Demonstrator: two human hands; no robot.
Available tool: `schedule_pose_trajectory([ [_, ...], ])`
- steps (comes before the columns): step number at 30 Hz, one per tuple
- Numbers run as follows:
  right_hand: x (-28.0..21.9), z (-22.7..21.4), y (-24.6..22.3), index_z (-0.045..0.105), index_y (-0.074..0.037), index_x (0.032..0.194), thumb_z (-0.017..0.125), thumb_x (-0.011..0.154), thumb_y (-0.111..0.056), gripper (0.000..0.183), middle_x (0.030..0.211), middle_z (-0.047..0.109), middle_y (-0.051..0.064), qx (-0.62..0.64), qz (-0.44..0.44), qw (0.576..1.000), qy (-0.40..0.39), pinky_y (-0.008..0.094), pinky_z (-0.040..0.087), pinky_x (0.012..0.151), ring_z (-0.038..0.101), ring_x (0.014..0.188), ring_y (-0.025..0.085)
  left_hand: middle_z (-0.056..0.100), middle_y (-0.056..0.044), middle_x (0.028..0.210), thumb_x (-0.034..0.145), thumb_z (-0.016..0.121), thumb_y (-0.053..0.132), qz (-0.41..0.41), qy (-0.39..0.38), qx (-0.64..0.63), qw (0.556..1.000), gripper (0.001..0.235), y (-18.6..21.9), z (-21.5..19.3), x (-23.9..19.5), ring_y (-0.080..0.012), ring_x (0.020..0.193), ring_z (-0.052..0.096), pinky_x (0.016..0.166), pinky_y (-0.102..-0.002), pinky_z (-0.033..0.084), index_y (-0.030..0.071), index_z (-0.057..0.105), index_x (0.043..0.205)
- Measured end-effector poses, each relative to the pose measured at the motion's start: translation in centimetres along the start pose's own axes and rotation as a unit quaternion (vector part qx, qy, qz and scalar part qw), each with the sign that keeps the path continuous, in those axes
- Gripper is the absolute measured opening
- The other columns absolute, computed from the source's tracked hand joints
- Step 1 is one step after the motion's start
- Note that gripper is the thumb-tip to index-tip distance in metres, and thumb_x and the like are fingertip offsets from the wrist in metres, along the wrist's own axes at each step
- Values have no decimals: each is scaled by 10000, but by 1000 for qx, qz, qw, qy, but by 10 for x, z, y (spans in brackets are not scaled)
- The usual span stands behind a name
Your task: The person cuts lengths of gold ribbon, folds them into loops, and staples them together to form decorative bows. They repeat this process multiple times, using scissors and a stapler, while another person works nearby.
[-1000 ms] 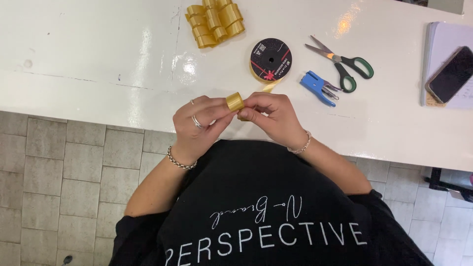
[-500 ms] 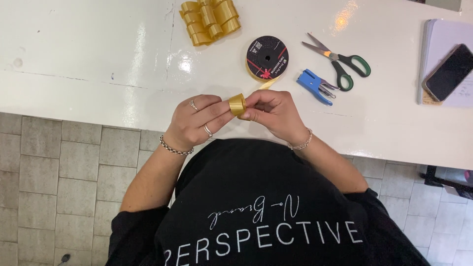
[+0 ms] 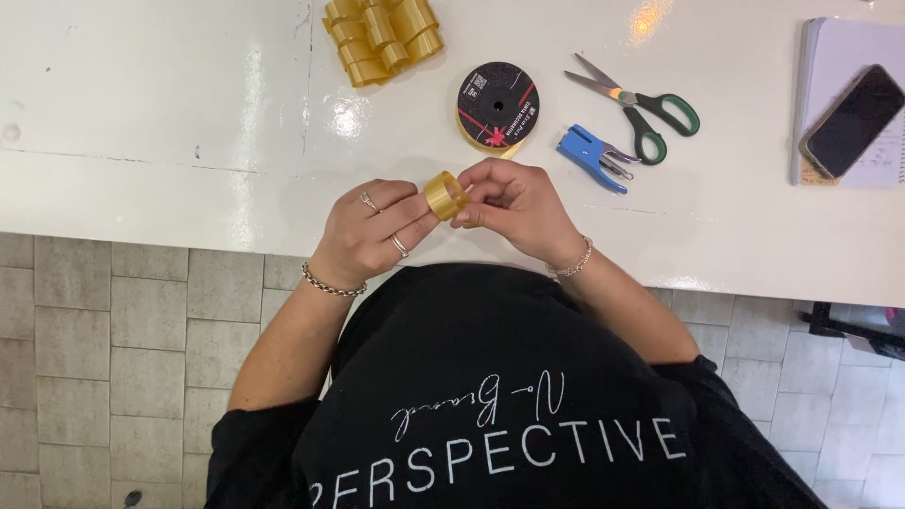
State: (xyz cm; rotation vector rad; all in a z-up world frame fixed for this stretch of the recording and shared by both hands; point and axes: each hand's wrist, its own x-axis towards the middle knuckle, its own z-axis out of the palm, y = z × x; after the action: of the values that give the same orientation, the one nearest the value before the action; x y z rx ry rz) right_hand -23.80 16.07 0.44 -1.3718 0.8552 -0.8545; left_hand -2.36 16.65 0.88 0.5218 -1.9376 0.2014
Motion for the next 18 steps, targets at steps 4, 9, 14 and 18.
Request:
schedule_pose_trajectory([
  [4, 1, 0, -4, 645, 24, 1169, 807, 837, -68, 380, 730, 719, 123, 27, 9, 999, -23, 265, 582, 783, 678, 710, 117, 676, -82, 768, 954, 691, 43, 24, -10, 40, 999, 174, -4, 1, -5, -238, 646, 592, 575, -308, 540, 55, 728, 785],
  [9, 2, 0, 3, 583, 36, 1252, 788, 856, -72, 459, 733, 722, 122, 66, 15, 997, -35, 257, 577, 789, 685, 718, 124, 669, -71, 777, 975, 666, 69, 41, -15, 64, 997, 173, -7, 7, -12, -229, 658, 582, 566, -297, 519, 69, 740, 819],
  [14, -2, 6, 2, 548, 36, 1311, 795, 858, -77, 528, 728, 726, 88, 71, 22, 997, -14, 218, 558, 808, 658, 720, 72, 699, -77, 845, 980, 660, 81, 43, -13, 111, 993, 130, -8, 5, -5, -218, 668, 565, 570, -289, 509, 67, 753, 891],
  [18, -3, 9, 3, 525, 43, 1356, 778, 869, -76, 561, 736, 730, 99, 70, 15, 997, -12, 217, 556, 798, 669, 729, 95, 691, -78, 835, 987, 646, 71, 30, -10, 117, 993, 157, -8, 5, -4, -223, 650, 556, 564, -290, 499, 64, 751, 871],
])
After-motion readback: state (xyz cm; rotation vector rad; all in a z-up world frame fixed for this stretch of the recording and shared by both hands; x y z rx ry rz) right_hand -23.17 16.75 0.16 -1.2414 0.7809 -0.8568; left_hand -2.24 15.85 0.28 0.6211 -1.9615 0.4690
